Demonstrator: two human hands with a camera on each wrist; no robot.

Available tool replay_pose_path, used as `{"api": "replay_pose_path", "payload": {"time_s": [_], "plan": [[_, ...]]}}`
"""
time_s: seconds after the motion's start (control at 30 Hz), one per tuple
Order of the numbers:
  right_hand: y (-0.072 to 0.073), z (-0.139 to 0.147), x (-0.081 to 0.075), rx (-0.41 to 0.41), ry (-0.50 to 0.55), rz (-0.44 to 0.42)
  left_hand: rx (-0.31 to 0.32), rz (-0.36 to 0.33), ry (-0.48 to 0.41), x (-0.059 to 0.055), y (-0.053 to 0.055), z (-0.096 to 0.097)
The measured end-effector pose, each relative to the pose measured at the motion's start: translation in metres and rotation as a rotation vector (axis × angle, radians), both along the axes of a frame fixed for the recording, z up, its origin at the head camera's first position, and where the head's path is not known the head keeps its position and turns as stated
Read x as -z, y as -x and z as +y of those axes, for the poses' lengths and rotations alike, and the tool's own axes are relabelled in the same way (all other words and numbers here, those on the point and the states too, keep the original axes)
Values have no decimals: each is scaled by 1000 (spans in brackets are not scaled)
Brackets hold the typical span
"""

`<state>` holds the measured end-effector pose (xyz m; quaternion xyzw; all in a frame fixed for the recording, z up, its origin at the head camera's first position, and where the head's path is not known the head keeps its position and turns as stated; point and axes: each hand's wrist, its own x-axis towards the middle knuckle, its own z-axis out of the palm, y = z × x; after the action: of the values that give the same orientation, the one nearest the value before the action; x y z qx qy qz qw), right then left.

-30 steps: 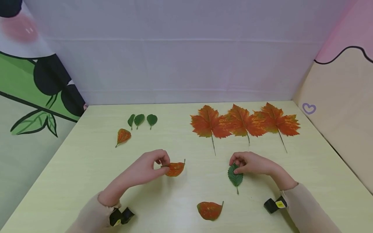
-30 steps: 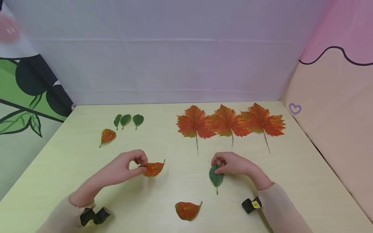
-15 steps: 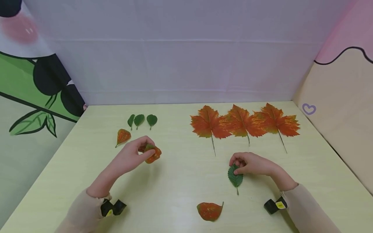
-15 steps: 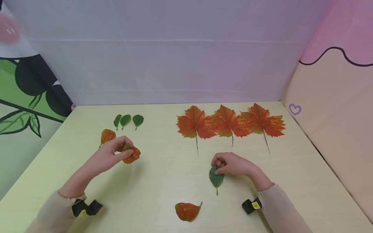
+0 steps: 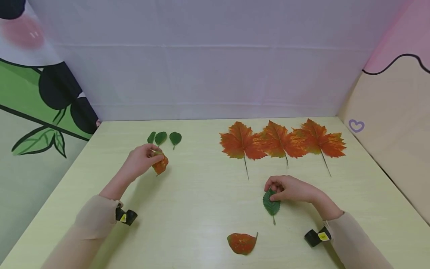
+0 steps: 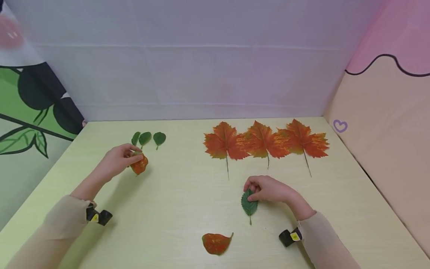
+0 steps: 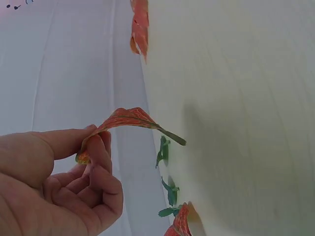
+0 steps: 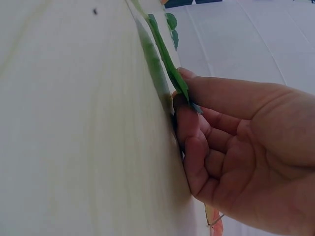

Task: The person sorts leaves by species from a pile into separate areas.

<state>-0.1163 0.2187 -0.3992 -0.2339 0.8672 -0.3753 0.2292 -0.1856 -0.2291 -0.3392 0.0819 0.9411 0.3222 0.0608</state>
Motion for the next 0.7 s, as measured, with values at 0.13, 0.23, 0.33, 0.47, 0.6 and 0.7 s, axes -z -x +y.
{"api": "replay_pose_path", "payload": {"time_s": [0.13, 0.23, 0.33, 0.47, 0.6, 0.7], "plan": [[0, 0, 0, 2, 0, -1, -16, -11, 40, 0, 12, -1], [0, 0, 0, 3, 0, -4, -17, 0, 79, -3, 20, -1], [0, -1, -1, 5, -3, -6, -10, 6, 119, -4, 27, -1], [0, -1, -2, 6, -3, -10, 4, 19, 179, -1, 37, 0], [0, 0, -2, 9, -4, -12, 18, 37, 232, 3, 48, 3], [0, -1, -1, 8, -6, -13, 7, 36, 267, 6, 54, 3]]}}
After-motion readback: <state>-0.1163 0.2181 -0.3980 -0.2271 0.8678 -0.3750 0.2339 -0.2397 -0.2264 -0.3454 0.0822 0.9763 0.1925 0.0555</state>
